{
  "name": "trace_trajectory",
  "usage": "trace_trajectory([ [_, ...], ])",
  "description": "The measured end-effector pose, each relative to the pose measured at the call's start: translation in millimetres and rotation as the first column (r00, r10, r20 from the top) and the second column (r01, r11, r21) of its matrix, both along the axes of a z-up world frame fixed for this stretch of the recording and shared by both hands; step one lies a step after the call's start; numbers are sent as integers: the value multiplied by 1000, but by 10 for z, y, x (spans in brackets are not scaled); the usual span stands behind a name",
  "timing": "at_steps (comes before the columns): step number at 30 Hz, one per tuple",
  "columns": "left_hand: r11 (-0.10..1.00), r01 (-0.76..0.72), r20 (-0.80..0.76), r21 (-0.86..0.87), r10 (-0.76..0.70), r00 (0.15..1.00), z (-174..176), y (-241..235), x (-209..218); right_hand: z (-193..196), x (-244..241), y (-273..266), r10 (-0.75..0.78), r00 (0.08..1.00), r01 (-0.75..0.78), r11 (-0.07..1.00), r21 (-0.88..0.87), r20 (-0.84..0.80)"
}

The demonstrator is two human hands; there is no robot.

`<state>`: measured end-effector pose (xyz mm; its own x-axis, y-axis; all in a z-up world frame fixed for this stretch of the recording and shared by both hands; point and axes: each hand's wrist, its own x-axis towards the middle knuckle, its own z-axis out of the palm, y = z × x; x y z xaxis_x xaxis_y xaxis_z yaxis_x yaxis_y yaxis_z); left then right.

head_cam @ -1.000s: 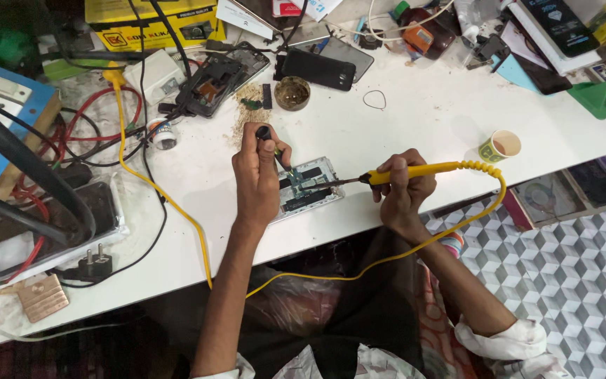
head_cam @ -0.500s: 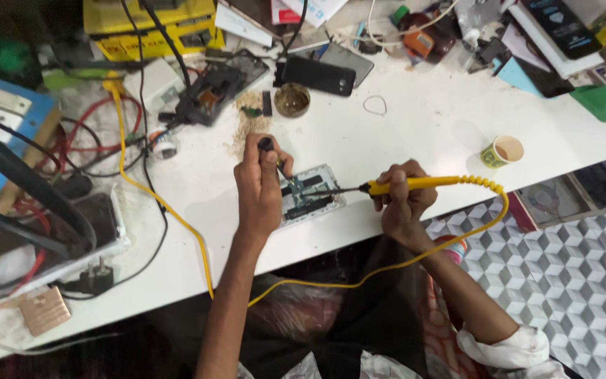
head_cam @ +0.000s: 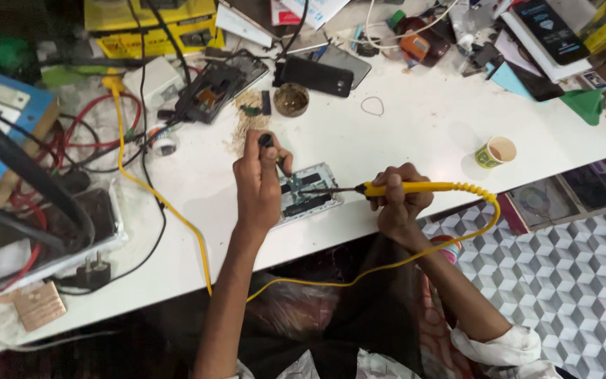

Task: The person uses a soldering iron and a small screwdriver to work on a circuit board placed on a cluttered workbench. They repeatedly apply the soldering iron to various points on the board while holding the board steady with the screwdriver.

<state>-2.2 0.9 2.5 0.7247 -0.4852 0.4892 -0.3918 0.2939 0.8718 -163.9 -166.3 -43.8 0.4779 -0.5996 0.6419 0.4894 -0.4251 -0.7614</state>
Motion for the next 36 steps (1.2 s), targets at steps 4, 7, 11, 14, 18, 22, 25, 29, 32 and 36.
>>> trace_trajectory([
  [4,1000,8,1,-1,-8,1000,5,-10,36,104,67,-12,-78,997,74,983,167,19],
  [7,1000,19,-4,-5,-19,1000,11,11,14,214,119,-83,-135,990,141,971,194,-44],
  [11,1000,-4,2,-4,4,1000,54,-7,9,342,312,-243,-37,988,66,979,195,-149],
  [14,1000,-3,-18,8,3,1000,2,67,-14,329,492,-285,47,976,-25,994,104,-213],
  [18,1000,0,-19,-8,-1,1000,-2,6,28,390,749,-382,166,954,-174,985,-12,-248],
  [22,1000,13,-42,-17,-14,999,-30,29,24,411,811,-385,98,928,-75,994,80,-360],
  [25,1000,21,-33,11,-20,999,-28,7,31,425,812,-395,114,946,-103,993,50,-304],
  [29,999,40,-29,21,-39,999,-7,6,4,429,805,-367,122,934,-125,992,13,-337],
  [32,997,43,-60,61,-39,997,13,3,7,472,781,-341,82,919,-127,988,-93,-387],
  [36,997,26,-63,73,-22,998,-6,13,14,515,740,-300,-10,896,-90,975,-203,-444],
])
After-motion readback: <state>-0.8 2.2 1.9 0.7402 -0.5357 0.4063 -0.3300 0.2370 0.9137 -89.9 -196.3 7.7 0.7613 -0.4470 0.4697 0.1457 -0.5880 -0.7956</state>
